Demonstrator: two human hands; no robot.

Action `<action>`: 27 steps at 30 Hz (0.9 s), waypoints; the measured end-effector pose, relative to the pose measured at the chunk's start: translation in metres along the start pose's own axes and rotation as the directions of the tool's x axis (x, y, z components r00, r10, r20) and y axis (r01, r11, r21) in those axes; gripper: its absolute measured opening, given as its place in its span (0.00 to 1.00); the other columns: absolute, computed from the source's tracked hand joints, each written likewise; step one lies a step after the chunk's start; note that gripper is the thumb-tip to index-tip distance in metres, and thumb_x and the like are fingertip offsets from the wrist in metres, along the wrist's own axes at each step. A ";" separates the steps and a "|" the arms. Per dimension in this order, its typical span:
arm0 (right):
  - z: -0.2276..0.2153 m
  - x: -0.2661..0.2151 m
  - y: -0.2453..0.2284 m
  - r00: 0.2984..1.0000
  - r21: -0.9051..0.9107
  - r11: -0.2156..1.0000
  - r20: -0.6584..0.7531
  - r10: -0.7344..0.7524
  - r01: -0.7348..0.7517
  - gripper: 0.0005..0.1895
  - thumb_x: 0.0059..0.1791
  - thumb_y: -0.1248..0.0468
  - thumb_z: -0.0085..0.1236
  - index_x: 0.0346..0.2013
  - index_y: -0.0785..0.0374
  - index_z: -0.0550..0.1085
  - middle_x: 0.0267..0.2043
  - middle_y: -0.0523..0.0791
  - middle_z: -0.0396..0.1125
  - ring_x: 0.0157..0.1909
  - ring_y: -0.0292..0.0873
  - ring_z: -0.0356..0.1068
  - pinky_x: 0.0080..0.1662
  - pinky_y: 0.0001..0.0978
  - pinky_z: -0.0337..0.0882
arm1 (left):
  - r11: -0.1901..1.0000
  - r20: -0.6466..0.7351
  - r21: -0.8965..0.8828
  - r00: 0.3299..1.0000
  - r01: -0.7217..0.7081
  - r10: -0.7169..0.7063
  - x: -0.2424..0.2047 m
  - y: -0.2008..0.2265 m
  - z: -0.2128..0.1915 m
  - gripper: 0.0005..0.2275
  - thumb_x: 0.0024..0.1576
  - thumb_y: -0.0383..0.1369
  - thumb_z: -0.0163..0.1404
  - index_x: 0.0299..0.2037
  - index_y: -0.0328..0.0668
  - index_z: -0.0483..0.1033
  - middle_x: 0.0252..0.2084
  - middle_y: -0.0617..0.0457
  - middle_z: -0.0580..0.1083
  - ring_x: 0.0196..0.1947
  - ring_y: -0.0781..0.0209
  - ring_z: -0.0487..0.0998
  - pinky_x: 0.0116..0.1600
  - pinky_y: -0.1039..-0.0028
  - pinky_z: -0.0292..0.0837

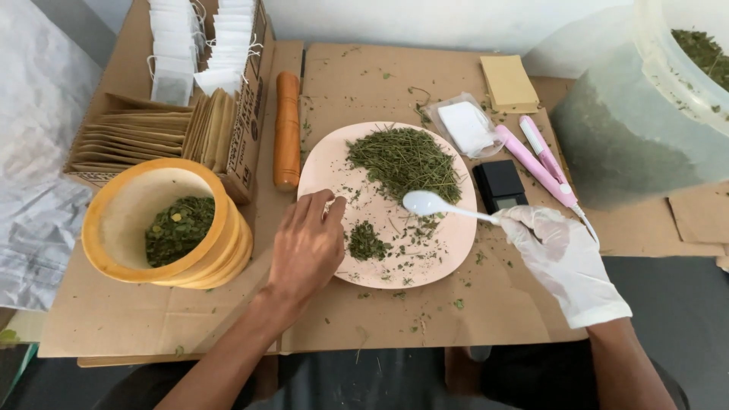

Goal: Grinding dried tea leaves in a wooden mortar and pestle and using a spoon to scoop more leaves from a plate.

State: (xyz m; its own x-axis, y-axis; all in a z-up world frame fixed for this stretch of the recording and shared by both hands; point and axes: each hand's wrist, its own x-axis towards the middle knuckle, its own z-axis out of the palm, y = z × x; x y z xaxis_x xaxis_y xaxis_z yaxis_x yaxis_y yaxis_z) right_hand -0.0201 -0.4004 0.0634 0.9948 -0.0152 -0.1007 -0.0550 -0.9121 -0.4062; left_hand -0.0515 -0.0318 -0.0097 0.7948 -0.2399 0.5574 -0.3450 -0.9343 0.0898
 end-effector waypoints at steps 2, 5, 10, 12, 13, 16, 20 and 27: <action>0.004 -0.004 -0.008 0.997 0.043 0.997 -0.012 -0.071 0.072 0.20 0.57 0.46 0.51 0.54 0.47 0.85 0.54 0.37 0.80 0.60 0.41 0.75 0.66 0.36 0.66 | 1.000 -0.003 -0.003 1.000 -0.001 0.001 0.002 0.000 0.001 0.17 0.59 0.16 0.50 0.58 0.30 0.80 0.56 0.36 0.79 0.54 0.42 0.82 0.58 0.53 0.84; 0.014 -0.005 0.003 0.988 0.041 0.991 -0.096 -0.122 0.126 0.20 0.58 0.46 0.50 0.54 0.47 0.85 0.56 0.38 0.81 0.62 0.42 0.75 0.66 0.38 0.67 | 1.000 0.001 -0.010 1.000 -0.015 0.015 0.002 0.003 0.004 0.16 0.59 0.17 0.51 0.57 0.31 0.80 0.56 0.37 0.79 0.54 0.43 0.82 0.57 0.53 0.84; 0.007 -0.007 0.003 0.994 0.121 0.988 -0.070 -0.083 0.091 0.15 0.56 0.50 0.58 0.52 0.45 0.86 0.55 0.36 0.81 0.54 0.39 0.76 0.60 0.32 0.70 | 1.000 0.010 -0.005 1.000 -0.001 0.001 0.002 0.003 0.006 0.17 0.58 0.17 0.51 0.58 0.32 0.80 0.57 0.38 0.78 0.55 0.44 0.81 0.57 0.54 0.84; 0.021 -0.006 0.011 0.986 0.114 0.980 -0.034 -0.162 0.164 0.20 0.57 0.49 0.55 0.57 0.49 0.85 0.58 0.41 0.80 0.63 0.44 0.76 0.69 0.37 0.68 | 1.000 -0.003 -0.005 1.000 -0.012 0.012 0.003 0.004 0.007 0.17 0.59 0.17 0.51 0.58 0.32 0.80 0.55 0.37 0.79 0.54 0.43 0.82 0.56 0.54 0.85; 0.017 -0.009 0.005 0.987 0.116 0.980 -0.035 -0.158 0.161 0.20 0.57 0.49 0.55 0.57 0.49 0.85 0.58 0.41 0.80 0.63 0.44 0.76 0.69 0.37 0.68 | 1.000 -0.001 -0.006 1.000 -0.016 0.016 0.003 0.005 0.008 0.17 0.59 0.17 0.51 0.58 0.32 0.80 0.55 0.37 0.79 0.54 0.43 0.82 0.56 0.54 0.85; 0.009 -0.015 -0.008 0.989 0.114 0.986 -0.101 -0.110 0.121 0.18 0.58 0.48 0.52 0.55 0.44 0.85 0.56 0.36 0.81 0.61 0.39 0.74 0.60 0.35 0.71 | 1.000 -0.009 -0.003 1.000 -0.022 0.022 0.004 0.006 0.006 0.17 0.58 0.17 0.52 0.58 0.32 0.80 0.55 0.38 0.79 0.54 0.43 0.82 0.56 0.54 0.84; 0.022 -0.011 0.001 0.994 0.067 0.991 -0.005 -0.114 0.114 0.20 0.57 0.45 0.52 0.56 0.41 0.85 0.52 0.37 0.79 0.55 0.42 0.75 0.60 0.36 0.69 | 1.000 -0.029 0.003 0.999 -0.027 0.027 0.006 0.006 0.000 0.16 0.58 0.16 0.52 0.57 0.32 0.80 0.54 0.38 0.79 0.53 0.43 0.82 0.55 0.55 0.84; -0.006 -0.014 -0.005 0.998 0.024 0.999 0.052 0.030 -0.031 0.17 0.55 0.46 0.56 0.54 0.36 0.86 0.45 0.34 0.81 0.52 0.38 0.75 0.60 0.30 0.69 | 1.000 -0.024 -0.004 0.999 -0.024 0.024 0.007 0.005 -0.001 0.17 0.57 0.15 0.52 0.57 0.30 0.80 0.55 0.36 0.79 0.52 0.42 0.82 0.54 0.55 0.85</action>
State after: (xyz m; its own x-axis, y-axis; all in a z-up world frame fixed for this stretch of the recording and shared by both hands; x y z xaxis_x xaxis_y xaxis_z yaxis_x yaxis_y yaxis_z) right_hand -0.0332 -0.3981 0.0720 0.9869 -0.0208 -0.1601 -0.0878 -0.9013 -0.4243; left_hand -0.0483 -0.0379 -0.0042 0.7743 -0.2558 0.5788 -0.3659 -0.9272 0.0797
